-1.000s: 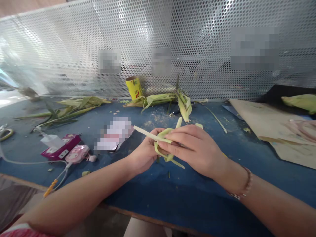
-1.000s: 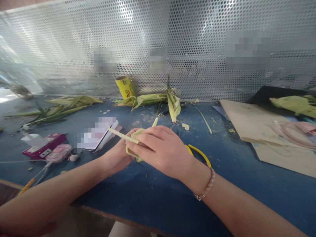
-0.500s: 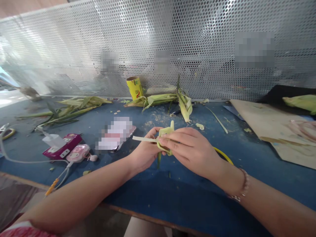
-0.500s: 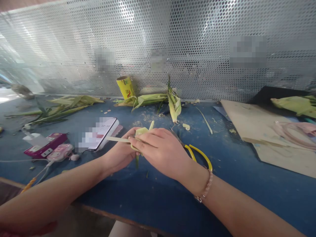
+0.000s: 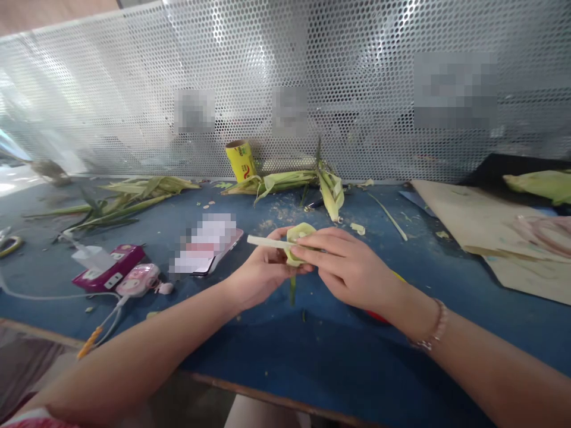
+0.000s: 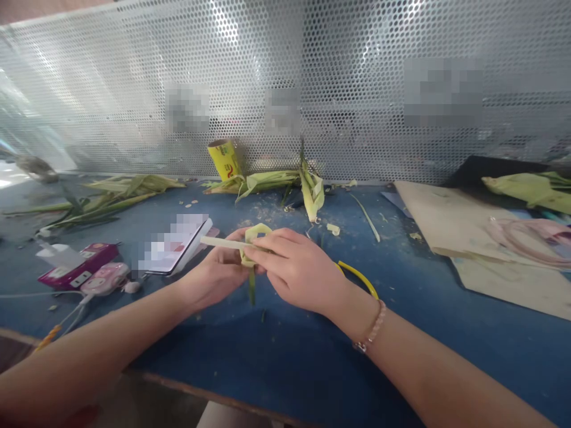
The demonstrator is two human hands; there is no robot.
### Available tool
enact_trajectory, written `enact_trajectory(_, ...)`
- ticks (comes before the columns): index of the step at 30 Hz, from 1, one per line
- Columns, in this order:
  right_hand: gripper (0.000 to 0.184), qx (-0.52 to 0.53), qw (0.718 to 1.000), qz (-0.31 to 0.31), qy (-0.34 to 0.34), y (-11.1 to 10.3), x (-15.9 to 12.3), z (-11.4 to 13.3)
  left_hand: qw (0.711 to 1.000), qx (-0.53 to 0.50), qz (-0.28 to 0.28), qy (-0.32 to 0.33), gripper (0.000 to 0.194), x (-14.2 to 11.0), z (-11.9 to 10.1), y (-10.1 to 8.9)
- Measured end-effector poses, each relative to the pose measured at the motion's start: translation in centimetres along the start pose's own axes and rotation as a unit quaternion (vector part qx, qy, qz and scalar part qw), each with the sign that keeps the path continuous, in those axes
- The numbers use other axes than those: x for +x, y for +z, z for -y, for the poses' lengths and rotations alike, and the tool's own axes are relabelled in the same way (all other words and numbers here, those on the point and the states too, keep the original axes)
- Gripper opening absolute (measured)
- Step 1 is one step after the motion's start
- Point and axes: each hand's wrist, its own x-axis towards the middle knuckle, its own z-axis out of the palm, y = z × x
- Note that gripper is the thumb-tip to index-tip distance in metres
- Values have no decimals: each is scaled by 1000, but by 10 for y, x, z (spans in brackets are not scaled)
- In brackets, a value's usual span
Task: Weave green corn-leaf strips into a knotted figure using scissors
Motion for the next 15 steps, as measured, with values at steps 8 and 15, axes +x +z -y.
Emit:
enact_trajectory(8, 48, 63, 998, -10, 20, 2, -5, -1, 1000, 7, -12, 14, 44, 1, -1, -1)
enact_trajectory(15, 60, 117, 993, 2, 17, 0, -8, 2, 999, 34, -33, 4, 48, -2, -5, 2)
